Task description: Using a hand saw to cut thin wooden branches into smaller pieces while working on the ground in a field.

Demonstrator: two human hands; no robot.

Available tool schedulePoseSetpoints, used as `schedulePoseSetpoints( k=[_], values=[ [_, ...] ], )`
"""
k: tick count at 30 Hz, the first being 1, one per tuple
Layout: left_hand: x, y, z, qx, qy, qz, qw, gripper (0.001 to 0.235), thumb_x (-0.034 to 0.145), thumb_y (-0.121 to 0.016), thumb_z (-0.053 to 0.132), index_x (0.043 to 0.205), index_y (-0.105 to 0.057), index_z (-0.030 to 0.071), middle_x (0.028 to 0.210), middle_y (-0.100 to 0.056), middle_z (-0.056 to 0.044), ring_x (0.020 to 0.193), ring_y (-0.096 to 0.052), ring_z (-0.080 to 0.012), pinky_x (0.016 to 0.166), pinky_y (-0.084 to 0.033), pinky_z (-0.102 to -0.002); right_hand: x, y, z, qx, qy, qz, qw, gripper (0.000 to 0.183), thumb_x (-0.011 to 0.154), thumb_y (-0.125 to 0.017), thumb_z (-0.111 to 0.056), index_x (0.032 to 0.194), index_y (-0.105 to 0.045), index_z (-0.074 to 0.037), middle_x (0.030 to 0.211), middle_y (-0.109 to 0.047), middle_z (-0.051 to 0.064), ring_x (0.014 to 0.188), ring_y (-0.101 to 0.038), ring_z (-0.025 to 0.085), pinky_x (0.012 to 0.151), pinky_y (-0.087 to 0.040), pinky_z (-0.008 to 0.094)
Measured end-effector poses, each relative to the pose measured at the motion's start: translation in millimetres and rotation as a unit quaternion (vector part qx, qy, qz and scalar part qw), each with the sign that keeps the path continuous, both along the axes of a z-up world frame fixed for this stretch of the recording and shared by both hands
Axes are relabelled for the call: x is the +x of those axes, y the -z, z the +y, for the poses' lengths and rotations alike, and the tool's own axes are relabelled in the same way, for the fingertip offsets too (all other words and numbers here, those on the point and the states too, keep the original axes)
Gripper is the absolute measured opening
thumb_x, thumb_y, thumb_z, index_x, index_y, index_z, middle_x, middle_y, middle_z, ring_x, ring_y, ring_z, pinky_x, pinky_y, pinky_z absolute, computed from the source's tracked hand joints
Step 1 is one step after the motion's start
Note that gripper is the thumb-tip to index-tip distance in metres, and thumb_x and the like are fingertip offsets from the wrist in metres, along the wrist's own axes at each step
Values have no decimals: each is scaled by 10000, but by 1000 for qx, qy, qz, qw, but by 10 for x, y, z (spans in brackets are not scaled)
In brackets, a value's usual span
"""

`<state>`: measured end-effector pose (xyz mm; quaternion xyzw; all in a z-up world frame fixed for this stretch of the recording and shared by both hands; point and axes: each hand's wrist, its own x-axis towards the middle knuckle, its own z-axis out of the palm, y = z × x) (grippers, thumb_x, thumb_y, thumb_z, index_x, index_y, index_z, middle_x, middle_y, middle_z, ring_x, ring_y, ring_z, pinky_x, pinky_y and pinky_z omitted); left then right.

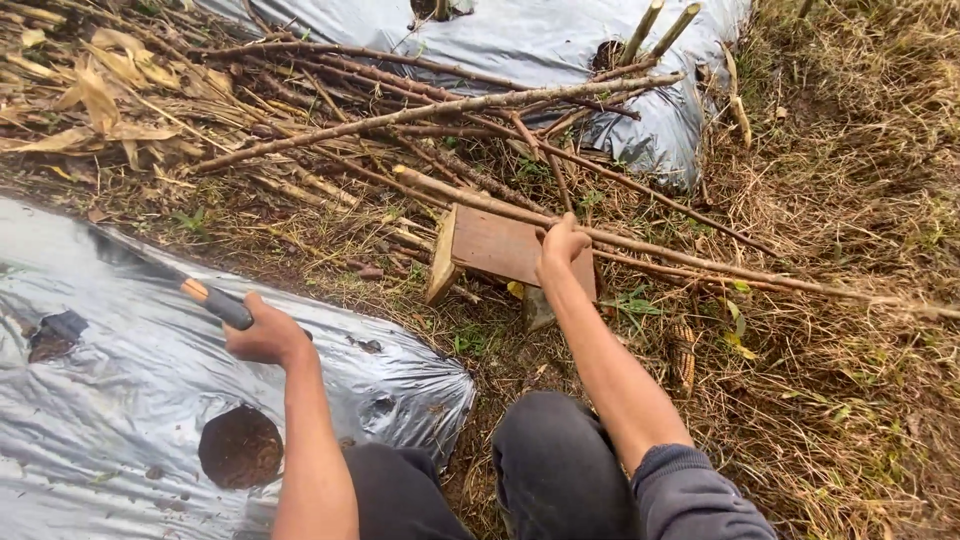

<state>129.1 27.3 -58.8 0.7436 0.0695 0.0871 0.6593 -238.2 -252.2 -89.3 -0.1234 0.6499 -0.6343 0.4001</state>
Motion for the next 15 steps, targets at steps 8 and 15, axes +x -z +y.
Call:
schedulePoseSetpoints(
  k=[8, 15],
  values=[
    [-158, -216, -59, -36, 0, 84, 996, 369, 784, -781, 284, 1009, -704, 2, 860, -698, -170, 820, -729, -324, 778, -552, -426, 770, -266, 380, 107, -435, 261, 855, 315, 854, -676, -381, 870, -574, -83, 608, -658, 43, 448, -635, 132, 395, -497, 282],
    [-291, -342, -60, -7, -12, 94, 995, 374, 741, -777, 327, 887, -699, -9, 730, -649, -212, 700, -681, -386, 676, -526, -453, 704, -1170, 738, -158, -448, 690, 547, 572, 938, -697, -355, 1354, -513, -9, 1387, -532, 263, 1316, -500, 447, 1167, -347, 588]
  ],
)
